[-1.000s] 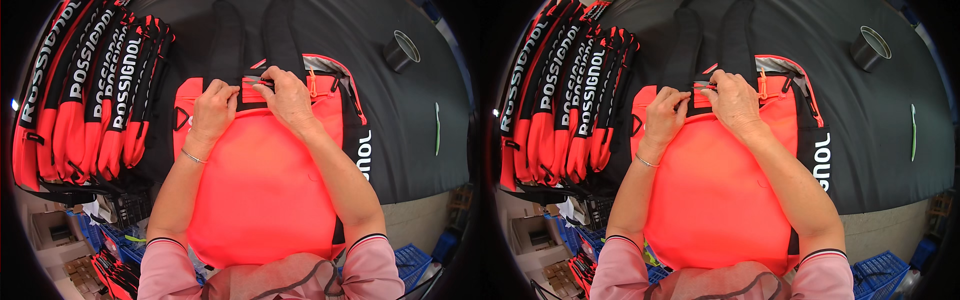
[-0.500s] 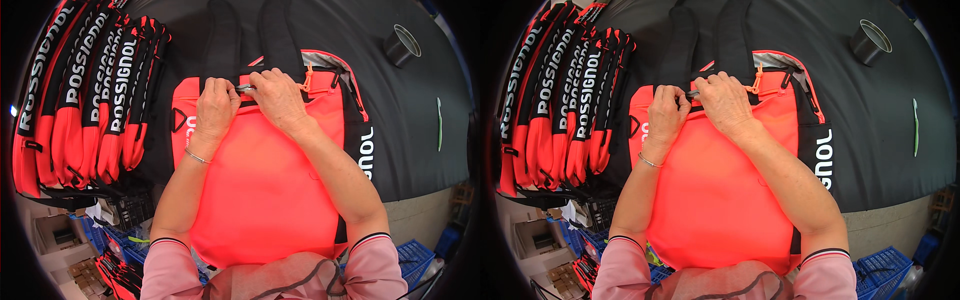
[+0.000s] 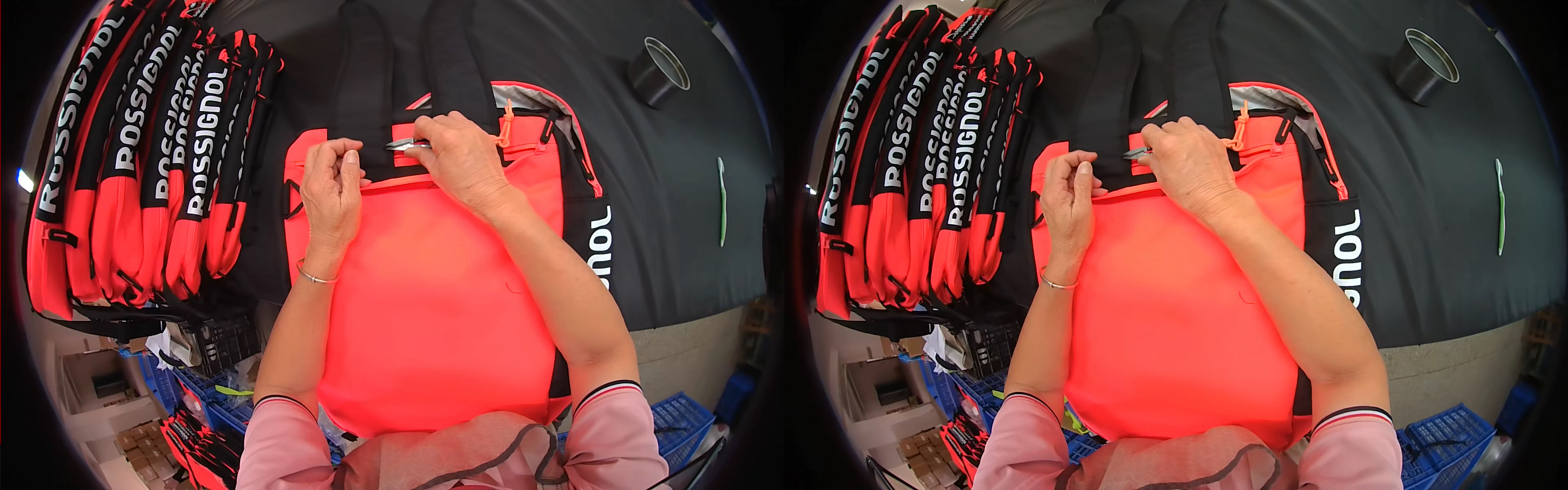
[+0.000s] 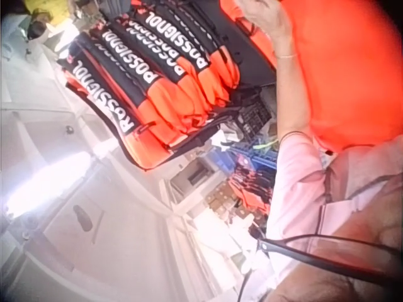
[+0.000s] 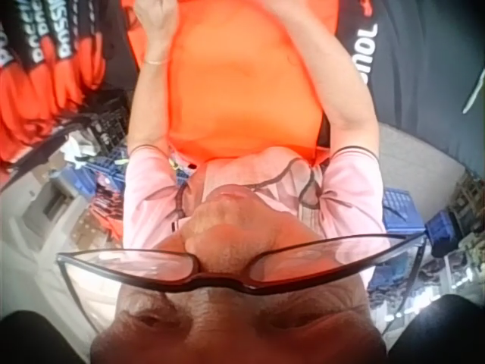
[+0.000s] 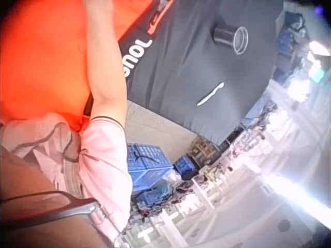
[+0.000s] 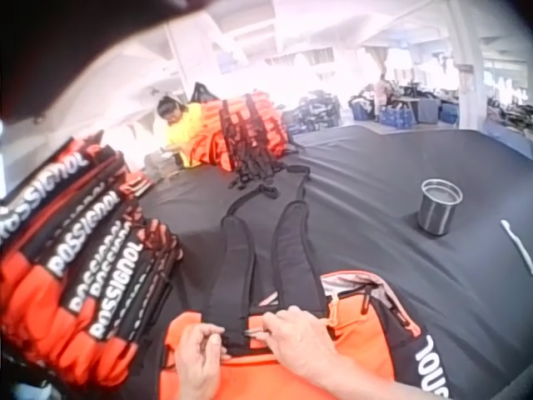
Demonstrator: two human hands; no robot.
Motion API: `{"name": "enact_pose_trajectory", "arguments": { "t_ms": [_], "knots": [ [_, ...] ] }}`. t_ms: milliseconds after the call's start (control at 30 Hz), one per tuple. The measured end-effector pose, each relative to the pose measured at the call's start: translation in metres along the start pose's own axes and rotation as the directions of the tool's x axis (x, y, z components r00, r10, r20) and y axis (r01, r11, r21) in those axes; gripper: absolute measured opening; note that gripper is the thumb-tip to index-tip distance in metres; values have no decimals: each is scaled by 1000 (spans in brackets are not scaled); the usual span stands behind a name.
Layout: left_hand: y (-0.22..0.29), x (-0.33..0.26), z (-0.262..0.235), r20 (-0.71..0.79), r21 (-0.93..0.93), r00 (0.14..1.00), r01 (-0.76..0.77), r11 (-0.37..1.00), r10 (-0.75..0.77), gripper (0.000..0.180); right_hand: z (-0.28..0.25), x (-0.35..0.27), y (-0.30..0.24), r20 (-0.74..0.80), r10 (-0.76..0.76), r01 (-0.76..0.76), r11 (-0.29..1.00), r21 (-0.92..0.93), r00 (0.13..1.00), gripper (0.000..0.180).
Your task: The recorder uses snips and a brush to trim loose threads and clean a series of red Rossignol backpacks on a factory assembly table.
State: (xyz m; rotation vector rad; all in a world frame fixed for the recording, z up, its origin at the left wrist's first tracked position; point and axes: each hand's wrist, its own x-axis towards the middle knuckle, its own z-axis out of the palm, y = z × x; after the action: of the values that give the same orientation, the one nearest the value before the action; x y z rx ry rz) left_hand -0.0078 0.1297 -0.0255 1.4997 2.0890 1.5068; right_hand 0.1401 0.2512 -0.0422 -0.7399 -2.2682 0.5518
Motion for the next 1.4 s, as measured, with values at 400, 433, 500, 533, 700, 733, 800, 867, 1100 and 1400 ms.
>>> {"name": "enact_pose_trajectory", "arguments": {
  "t_ms": [400,433,500,533,700,733,800,867,1100,1400],
  "knots": [
    [-14,6,10,-67,144,998,0,990,10,9,8,2,2,-26,-125,122,986,-112,992,17],
    [-14,7,10,-63,182,998,0,983,12,9,9,2,2,-25,-125,121,986,-111,992,17],
    [-13,7,9,-58,220,998,-1,975,14,9,12,2,-1,-53,-179,169,974,-149,982,16],
    [-11,8,10,-57,222,998,10,975,3,9,13,3,-1,-55,-177,167,974,-152,983,16],
    [-13,5,9,-57,238,998,26,971,-13,10,7,3,-6,-17,67,-67,998,-21,998,19],
    [-14,4,10,-65,216,998,39,976,-25,10,4,2,-6,-19,66,-66,998,-17,998,19],
    [-15,3,9,-73,197,997,52,979,-38,10,-1,1,-6,-25,109,-107,991,85,994,21],
    [-14,4,12,-77,217,997,5,976,12,9,7,-1,-3,-40,27,-27,1000,-1,999,21],
    [-17,6,12,-90,216,996,8,976,12,9,3,4,-8,26,75,-74,995,-65,997,22],
    [-11,16,20,3,437,963,-243,866,269,19,-12,17,-10,25,334,-314,857,409,942,27]
  ]
}}
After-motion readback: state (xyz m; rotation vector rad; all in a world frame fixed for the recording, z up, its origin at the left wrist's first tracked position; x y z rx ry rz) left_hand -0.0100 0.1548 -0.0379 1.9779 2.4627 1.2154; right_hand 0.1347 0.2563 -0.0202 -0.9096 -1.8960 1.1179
